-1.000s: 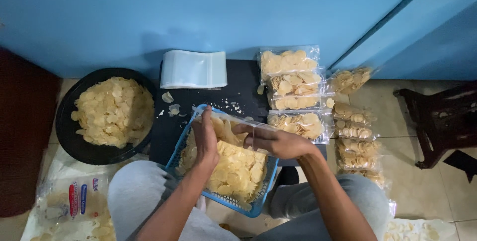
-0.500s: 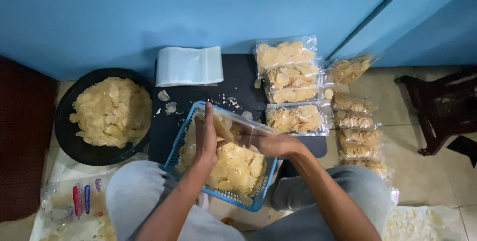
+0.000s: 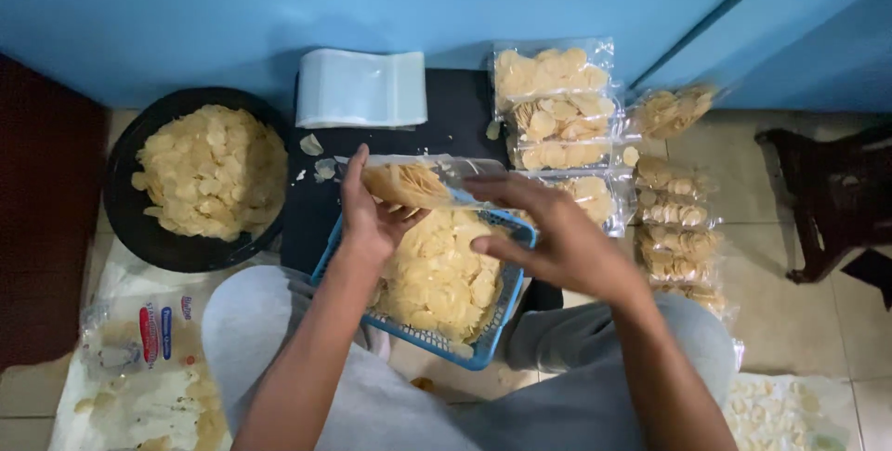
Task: Manually filling plastic bags with chips from a basket
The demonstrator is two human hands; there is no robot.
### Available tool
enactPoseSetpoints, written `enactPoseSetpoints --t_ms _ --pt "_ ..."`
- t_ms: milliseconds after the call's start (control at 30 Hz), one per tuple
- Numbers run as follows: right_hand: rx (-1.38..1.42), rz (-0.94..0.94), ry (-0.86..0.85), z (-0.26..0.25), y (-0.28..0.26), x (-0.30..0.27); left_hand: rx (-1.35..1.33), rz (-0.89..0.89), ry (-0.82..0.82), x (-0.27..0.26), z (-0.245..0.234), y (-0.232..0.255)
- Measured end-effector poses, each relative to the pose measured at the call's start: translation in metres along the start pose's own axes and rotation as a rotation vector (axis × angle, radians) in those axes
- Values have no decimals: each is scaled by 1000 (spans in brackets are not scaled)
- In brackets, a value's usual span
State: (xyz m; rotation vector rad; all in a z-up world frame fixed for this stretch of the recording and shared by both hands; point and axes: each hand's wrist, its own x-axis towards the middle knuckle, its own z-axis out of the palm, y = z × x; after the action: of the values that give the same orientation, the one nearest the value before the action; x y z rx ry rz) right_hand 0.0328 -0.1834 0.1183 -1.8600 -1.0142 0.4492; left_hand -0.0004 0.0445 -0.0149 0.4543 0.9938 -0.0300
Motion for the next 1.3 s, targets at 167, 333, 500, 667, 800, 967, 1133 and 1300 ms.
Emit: enactPoseSetpoints --t_ms 167,333,500,667,800,967,1133,1300 --pt "-547 -159 111 41 46 -7 -122 78 -95 -33 28 -5" --pt "-671 -370 187 49 25 7 -183 152 -256 -26 33 -17" --pt "-507 -354 178 56 16 1 -295 97 -218 -9 24 -22" --pt "-240 -306 220 25 2 -17 -263 110 -237 -35 23 2" --pt "-280 226 334 16 33 -39 -220 103 -221 -27 5 7" --pt "-782 948 -363 61 127 -68 -239 124 -182 -36 -3 5" --pt "-947 887 -542 103 221 -89 -276 111 -167 -63 -2 13" --pt "-811 1016 -396 96 214 -81 -307 75 -188 -75 -13 20"
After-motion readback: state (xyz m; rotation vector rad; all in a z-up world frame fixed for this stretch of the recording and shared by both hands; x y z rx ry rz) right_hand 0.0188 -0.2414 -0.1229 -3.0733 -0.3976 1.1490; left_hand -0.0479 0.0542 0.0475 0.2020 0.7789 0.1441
